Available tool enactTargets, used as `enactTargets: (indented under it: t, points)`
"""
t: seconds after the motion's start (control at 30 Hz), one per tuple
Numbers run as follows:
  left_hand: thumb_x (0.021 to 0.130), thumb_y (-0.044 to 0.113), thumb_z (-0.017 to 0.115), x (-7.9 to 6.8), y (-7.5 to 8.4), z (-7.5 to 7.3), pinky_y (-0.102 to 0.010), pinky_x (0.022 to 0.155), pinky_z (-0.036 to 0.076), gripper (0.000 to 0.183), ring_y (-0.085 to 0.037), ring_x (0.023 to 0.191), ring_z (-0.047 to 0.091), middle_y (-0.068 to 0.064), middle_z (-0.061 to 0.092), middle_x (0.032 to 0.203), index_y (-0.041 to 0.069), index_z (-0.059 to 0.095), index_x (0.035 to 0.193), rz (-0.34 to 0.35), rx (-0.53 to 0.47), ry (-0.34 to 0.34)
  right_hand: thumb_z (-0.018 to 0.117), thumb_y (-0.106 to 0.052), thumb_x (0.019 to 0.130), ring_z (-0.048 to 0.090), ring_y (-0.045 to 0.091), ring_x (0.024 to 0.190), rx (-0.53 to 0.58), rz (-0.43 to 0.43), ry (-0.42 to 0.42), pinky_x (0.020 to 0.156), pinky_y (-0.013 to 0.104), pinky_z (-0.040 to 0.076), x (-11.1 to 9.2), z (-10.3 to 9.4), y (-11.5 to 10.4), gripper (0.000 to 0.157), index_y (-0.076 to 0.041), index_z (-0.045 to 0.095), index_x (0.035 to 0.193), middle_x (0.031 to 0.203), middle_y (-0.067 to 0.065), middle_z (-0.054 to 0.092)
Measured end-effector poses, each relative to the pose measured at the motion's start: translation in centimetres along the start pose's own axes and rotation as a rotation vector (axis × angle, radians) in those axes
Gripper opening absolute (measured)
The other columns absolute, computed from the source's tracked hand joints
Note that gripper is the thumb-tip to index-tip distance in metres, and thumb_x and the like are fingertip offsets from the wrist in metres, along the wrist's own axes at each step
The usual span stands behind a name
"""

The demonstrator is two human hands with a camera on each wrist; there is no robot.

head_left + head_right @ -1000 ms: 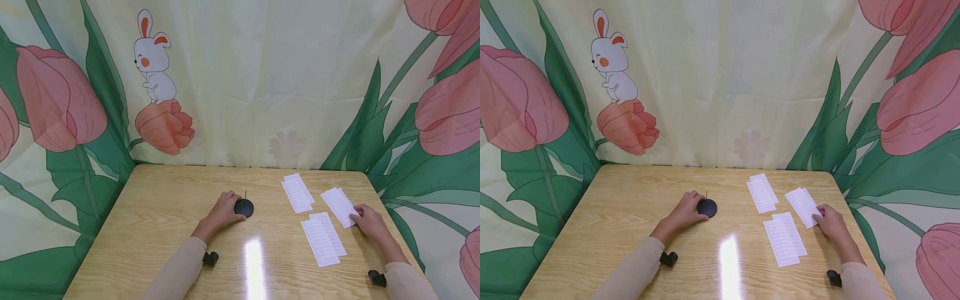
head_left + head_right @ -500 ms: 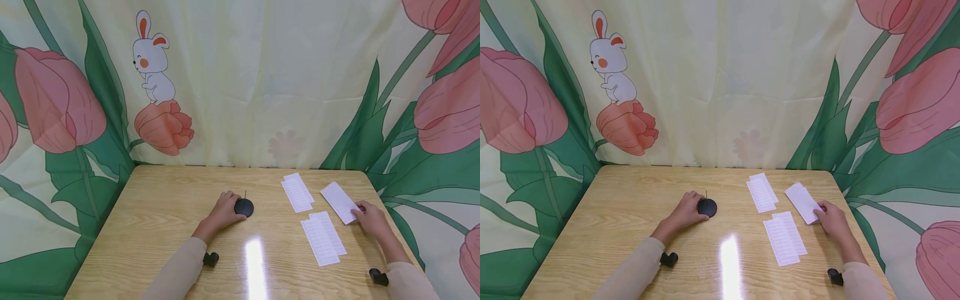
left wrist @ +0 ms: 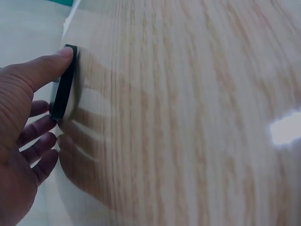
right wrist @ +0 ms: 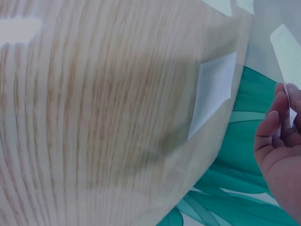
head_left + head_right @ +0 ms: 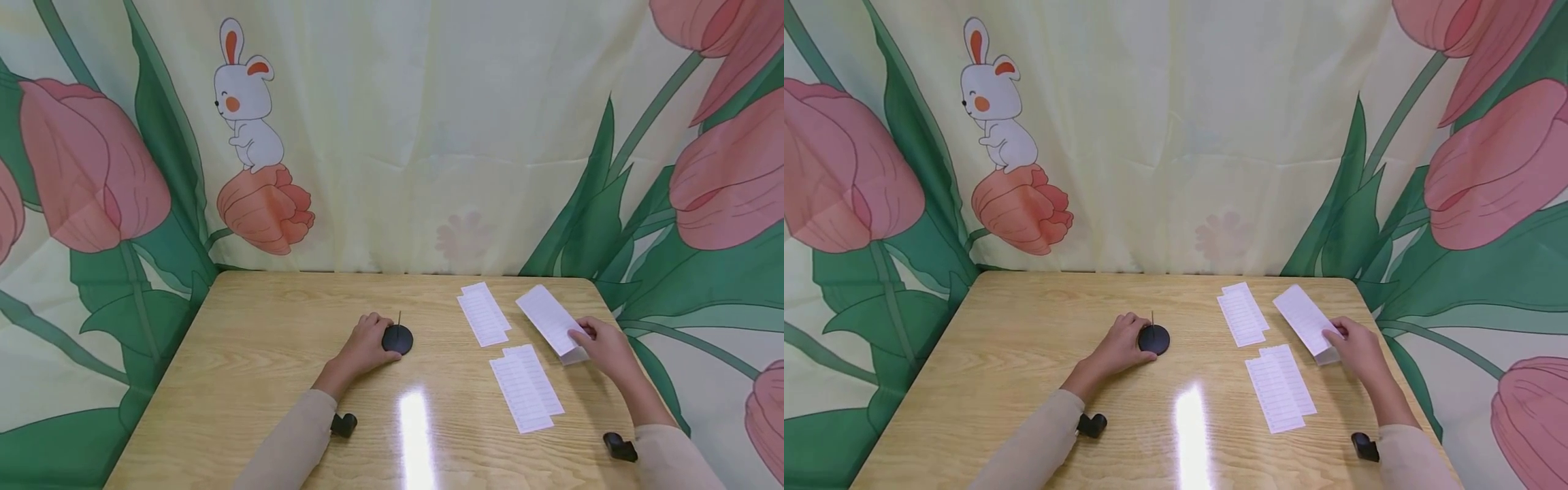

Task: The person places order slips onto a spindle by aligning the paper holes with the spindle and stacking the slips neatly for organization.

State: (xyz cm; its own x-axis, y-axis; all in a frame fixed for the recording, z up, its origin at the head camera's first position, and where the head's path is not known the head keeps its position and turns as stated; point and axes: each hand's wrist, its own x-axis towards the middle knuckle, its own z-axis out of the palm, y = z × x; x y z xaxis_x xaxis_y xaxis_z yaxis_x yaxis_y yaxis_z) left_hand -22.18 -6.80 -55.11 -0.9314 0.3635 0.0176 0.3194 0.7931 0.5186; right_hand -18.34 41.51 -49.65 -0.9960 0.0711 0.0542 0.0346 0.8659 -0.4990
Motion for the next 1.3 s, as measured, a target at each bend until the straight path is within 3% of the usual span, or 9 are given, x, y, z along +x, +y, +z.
enactTargets:
  t: [0.53, 0.87, 1.1, 1.3]
  points:
    - [0.085, 0.044, 0.085, -0.4, 0.3, -0.6, -0.046, 0.102, 0.048, 0.078, -0.027, 0.122, 0.050, -0.010, 0.054, 0.132, 0.007, 0.054, 0.147, -0.018, -0.058, -0.041, 0.061, -0.027, 0.105, 0.058, 0.022, 0.087, 0.048, -0.053, 0.017, 0.064, 0.022, 0.047, 0.2, -0.1, -2.6, 0.032, 0.002, 0.067, 0.116, 0.103, 0.018, 0.070]
    - [0.091, 0.045, 0.079, -0.7, 0.8, -3.5, -0.047, 0.103, 0.050, 0.073, -0.030, 0.122, 0.053, -0.012, 0.057, 0.132, 0.005, 0.054, 0.146, 0.013, -0.090, 0.000, 0.064, -0.024, 0.104, 0.062, 0.027, 0.092, 0.085, -0.081, -0.014, 0.066, 0.020, 0.050, 0.6, -0.2, -5.6, 0.034, 0.005, 0.065, 0.122, 0.108, 0.022, 0.071]
    - [0.096, 0.046, 0.073, -0.5, 1.6, -5.4, -0.047, 0.099, 0.050, 0.064, -0.028, 0.118, 0.057, -0.012, 0.060, 0.130, 0.006, 0.056, 0.143, 0.093, -0.082, 0.058, 0.066, -0.024, 0.103, 0.058, 0.020, 0.082, 0.082, -0.137, -0.013, 0.065, 0.023, 0.049, 1.0, -0.4, -7.4, 0.029, 0.001, 0.068, 0.117, 0.099, 0.015, 0.072]
    - [0.100, 0.041, 0.068, -0.2, 2.5, -6.5, -0.046, 0.100, 0.051, 0.057, -0.027, 0.119, 0.058, -0.010, 0.061, 0.133, 0.008, 0.057, 0.144, 0.134, -0.078, 0.096, 0.067, -0.022, 0.102, 0.059, 0.023, 0.083, 0.094, -0.172, -0.037, 0.068, 0.023, 0.050, 1.4, -0.6, -9.1, 0.027, 0.000, 0.070, 0.118, 0.099, 0.014, 0.073]
